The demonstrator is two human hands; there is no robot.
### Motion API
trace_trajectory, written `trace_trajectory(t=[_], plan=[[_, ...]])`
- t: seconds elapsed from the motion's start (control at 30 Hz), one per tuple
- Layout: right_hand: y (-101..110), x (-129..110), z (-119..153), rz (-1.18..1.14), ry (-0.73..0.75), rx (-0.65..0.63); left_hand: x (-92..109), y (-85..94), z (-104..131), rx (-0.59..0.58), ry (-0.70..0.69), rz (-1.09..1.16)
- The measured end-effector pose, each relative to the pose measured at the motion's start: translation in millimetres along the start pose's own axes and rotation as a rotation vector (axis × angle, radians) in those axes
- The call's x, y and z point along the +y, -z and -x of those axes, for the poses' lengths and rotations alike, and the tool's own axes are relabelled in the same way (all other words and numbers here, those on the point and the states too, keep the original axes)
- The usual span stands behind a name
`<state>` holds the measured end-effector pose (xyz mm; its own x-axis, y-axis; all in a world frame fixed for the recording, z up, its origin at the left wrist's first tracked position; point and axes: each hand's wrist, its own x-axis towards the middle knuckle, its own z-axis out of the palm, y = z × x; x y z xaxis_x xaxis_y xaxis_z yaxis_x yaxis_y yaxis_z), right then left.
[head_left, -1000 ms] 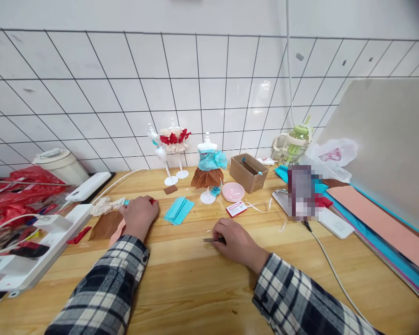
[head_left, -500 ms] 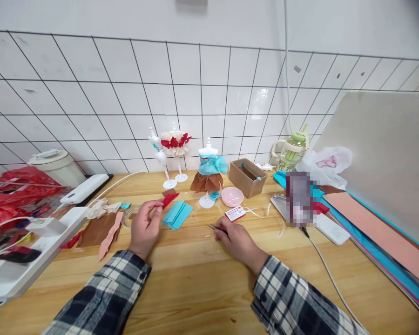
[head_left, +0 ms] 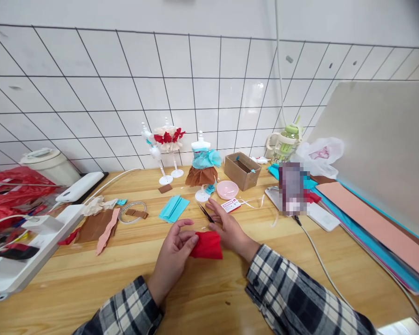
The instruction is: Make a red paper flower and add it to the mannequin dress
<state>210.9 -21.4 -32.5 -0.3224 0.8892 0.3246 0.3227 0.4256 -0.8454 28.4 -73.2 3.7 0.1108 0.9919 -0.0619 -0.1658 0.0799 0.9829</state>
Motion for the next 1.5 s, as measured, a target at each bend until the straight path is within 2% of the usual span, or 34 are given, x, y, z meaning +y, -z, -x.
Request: trace_trajectory(t=[0.07, 0.23, 0.37, 0.47, 0.53, 0.63, 0.7, 0.77, 0.87, 0.93, 1.0, 1.1, 1.23, 1.3, 1.37, 1.5], plan=[[0.0, 0.0, 0.7, -0.076, 0.019, -0.044, 0.8, -0.7, -4.1, 0.036, 0.007, -0.083], [1.1, -5.2, 4.2, 0.077, 0.054, -0.153, 4.3, 5.1, -12.8, 0.149, 0.024, -0.191], [3.2, -14.1, 3.4, 0.031, 0.106, -0.162, 5.1, 6.5, -11.4, 0.148, -0.039, -0.196], [6.7, -20.5, 4.0, -0.165, -0.031, -0.064, 6.2, 6.2, -9.8, 0.114, -0.013, -0.186], [6.0, -22.9, 5.6, -0.320, -0.127, -0.065, 7.1, 6.3, -9.1, 0.097, 0.013, -0.167], [-1.8, -22.6, 7.6, -0.365, -0.211, -0.052, 6.8, 7.5, -9.2, 0.100, -0.003, -0.160], [-6.6, -20.9, 7.5, -0.325, -0.257, -0.009, 5.3, 9.5, -11.0, 0.144, -0.040, -0.164], [-6.7, -19.9, 6.9, -0.262, -0.237, 0.023, 3.5, 13.3, -14.8, 0.214, -0.073, -0.140], [2.1, -22.7, 7.1, -0.072, 0.004, 0.034, 2.5, 23.2, -23.5, 0.291, -0.070, -0.052], [9.2, -26.6, 8.3, 0.063, 0.209, -0.034, 3.3, 31.7, -30.0, 0.334, -0.066, -0.001], [13.7, -30.3, 9.6, 0.164, 0.310, -0.094, 4.5, 39.7, -35.5, 0.363, -0.076, 0.023], [14.7, -33.1, 10.2, 0.301, 0.294, -0.165, 6.1, 46.4, -39.4, 0.307, -0.060, 0.024], [12.7, -36.1, 9.9, 0.545, 0.204, -0.357, 9.4, 44.7, -34.3, 0.251, -0.088, 0.170], [12.7, -38.8, 10.5, 0.647, 0.129, -0.358, 11.0, 42.8, -30.3, 0.230, -0.088, 0.199], [14.1, -41.2, 11.2, 0.716, 0.074, -0.325, 10.5, 41.9, -28.6, 0.190, -0.091, 0.071], [19.9, -40.5, 11.5, 0.811, -0.003, -0.240, 2.4, 44.3, -36.3, 0.130, -0.222, -0.456]])
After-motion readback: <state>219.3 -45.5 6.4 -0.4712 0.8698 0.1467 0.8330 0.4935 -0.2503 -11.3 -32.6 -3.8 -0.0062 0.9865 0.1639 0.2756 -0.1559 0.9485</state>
